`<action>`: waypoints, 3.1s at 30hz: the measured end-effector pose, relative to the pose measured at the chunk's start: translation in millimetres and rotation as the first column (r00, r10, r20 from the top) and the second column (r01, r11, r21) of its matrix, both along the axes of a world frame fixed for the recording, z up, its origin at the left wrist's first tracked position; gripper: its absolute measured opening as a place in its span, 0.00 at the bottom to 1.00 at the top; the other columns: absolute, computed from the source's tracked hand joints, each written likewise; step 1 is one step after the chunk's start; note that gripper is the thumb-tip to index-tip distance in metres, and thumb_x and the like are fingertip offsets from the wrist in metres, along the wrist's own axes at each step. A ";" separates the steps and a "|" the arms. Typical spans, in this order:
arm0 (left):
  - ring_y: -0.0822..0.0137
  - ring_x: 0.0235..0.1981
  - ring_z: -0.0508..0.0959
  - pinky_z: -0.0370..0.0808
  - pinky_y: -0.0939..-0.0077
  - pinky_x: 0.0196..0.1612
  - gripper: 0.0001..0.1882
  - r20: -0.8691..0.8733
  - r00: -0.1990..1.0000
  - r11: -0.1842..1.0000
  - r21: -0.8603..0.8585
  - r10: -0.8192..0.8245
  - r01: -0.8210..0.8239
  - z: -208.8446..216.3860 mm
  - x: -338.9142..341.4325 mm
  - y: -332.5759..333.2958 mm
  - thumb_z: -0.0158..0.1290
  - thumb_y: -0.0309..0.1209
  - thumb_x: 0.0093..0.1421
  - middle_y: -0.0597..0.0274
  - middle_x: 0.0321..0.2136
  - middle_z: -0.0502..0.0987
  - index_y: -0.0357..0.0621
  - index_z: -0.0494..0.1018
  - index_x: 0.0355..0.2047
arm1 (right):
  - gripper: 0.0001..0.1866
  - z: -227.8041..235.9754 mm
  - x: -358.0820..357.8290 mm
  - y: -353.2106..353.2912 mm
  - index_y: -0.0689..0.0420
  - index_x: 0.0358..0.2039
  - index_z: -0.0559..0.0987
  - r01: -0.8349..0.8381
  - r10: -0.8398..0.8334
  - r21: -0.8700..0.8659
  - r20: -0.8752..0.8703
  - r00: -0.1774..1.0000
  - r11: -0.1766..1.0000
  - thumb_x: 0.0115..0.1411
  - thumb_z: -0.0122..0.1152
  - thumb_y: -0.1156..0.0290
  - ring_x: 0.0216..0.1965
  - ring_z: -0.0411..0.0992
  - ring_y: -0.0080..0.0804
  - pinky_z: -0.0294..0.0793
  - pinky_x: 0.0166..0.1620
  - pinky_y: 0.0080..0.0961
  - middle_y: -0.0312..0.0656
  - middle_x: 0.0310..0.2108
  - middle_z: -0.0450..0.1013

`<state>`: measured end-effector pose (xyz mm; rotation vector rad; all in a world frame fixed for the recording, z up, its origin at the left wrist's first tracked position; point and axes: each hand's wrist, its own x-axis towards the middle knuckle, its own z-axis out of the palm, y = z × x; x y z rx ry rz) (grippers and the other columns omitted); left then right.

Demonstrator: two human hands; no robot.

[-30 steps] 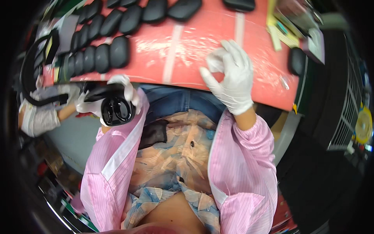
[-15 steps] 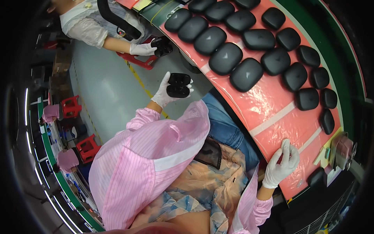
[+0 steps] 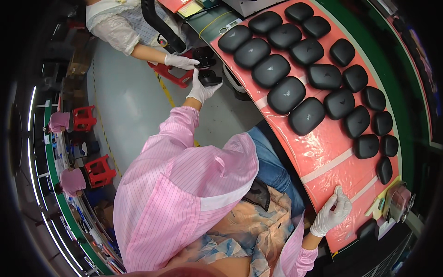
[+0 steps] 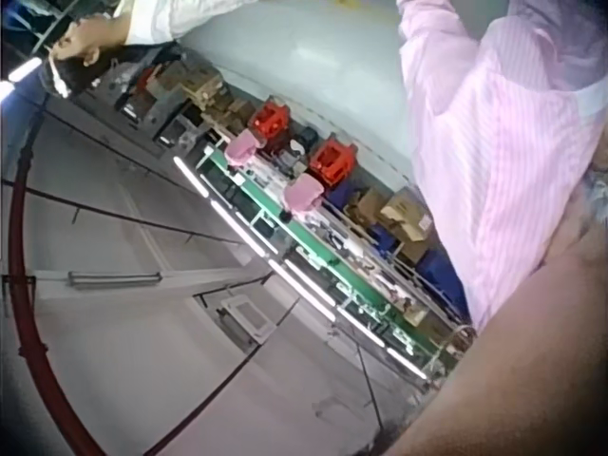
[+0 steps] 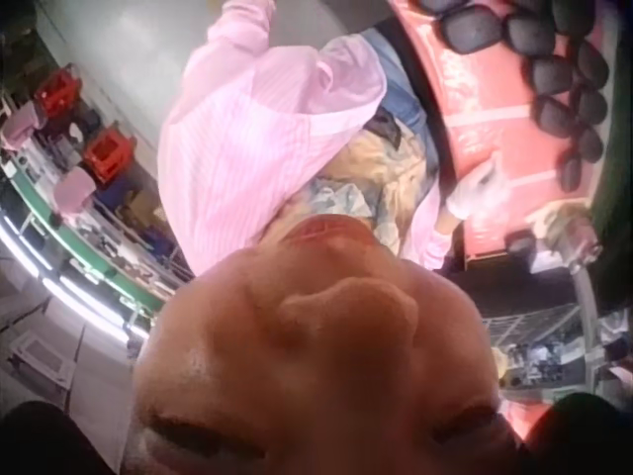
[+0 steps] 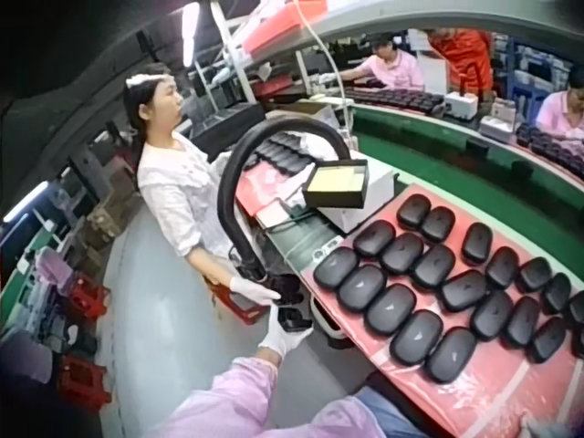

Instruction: Cleaning and inspecting wireless earbud charging cases at a factory station.

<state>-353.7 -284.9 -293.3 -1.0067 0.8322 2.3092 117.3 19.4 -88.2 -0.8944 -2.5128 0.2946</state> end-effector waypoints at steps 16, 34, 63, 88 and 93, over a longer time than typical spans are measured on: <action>0.51 0.44 0.76 0.71 0.55 0.51 0.35 -0.657 0.712 0.703 -0.628 -0.248 -0.334 39.8 -88.2 2.0 0.55 0.61 0.53 0.53 0.42 0.76 0.42 0.71 0.47 | 0.11 -2.7 1.0 -1.7 0.59 0.44 0.81 0.044 -0.043 -0.013 0.035 0.998 0.999 0.60 0.58 0.79 0.38 0.70 0.35 0.70 0.44 0.28 0.42 0.37 0.75; 0.44 0.48 0.77 0.74 0.54 0.54 0.53 -0.760 0.480 0.854 -0.185 -0.438 0.487 225.6 145.8 56.0 0.40 0.72 0.55 0.43 0.51 0.72 0.29 0.66 0.57 | 0.09 30.0 -19.8 -11.7 0.63 0.39 0.80 -0.014 -0.130 -0.390 -0.342 0.931 0.921 0.58 0.59 0.84 0.39 0.72 0.30 0.70 0.43 0.25 0.41 0.35 0.74; 0.64 0.42 0.80 0.77 0.72 0.47 0.34 -0.763 0.125 0.446 -0.229 -0.635 0.865 273.5 232.3 196.1 0.46 0.53 0.61 0.51 0.44 0.78 0.34 0.69 0.54 | 0.18 86.8 -81.7 15.2 0.51 0.36 0.84 -0.440 0.476 0.286 -0.066 0.877 0.851 0.43 0.66 0.81 0.31 0.73 0.32 0.74 0.32 0.25 0.34 0.30 0.73; 0.42 0.50 0.76 0.77 0.54 0.52 0.56 -0.858 0.122 0.440 -0.130 -0.499 0.888 269.0 240.4 237.1 0.39 0.72 0.56 0.33 0.52 0.71 0.22 0.60 0.58 | 0.13 129.0 52.1 181.2 0.63 0.48 0.78 0.232 -0.246 -0.082 -0.317 0.916 0.969 0.66 0.52 0.73 0.42 0.76 0.24 0.73 0.46 0.19 0.40 0.42 0.77; 0.57 0.43 0.80 0.79 0.67 0.47 0.44 -0.846 0.139 0.491 -0.158 -0.515 0.856 261.3 246.6 235.6 0.39 0.65 0.61 0.44 0.44 0.78 0.31 0.68 0.54 | 0.20 107.3 -53.9 47.8 0.59 0.41 0.81 -0.494 0.487 0.031 -0.239 0.840 0.869 0.46 0.58 0.87 0.36 0.73 0.32 0.72 0.36 0.25 0.42 0.35 0.75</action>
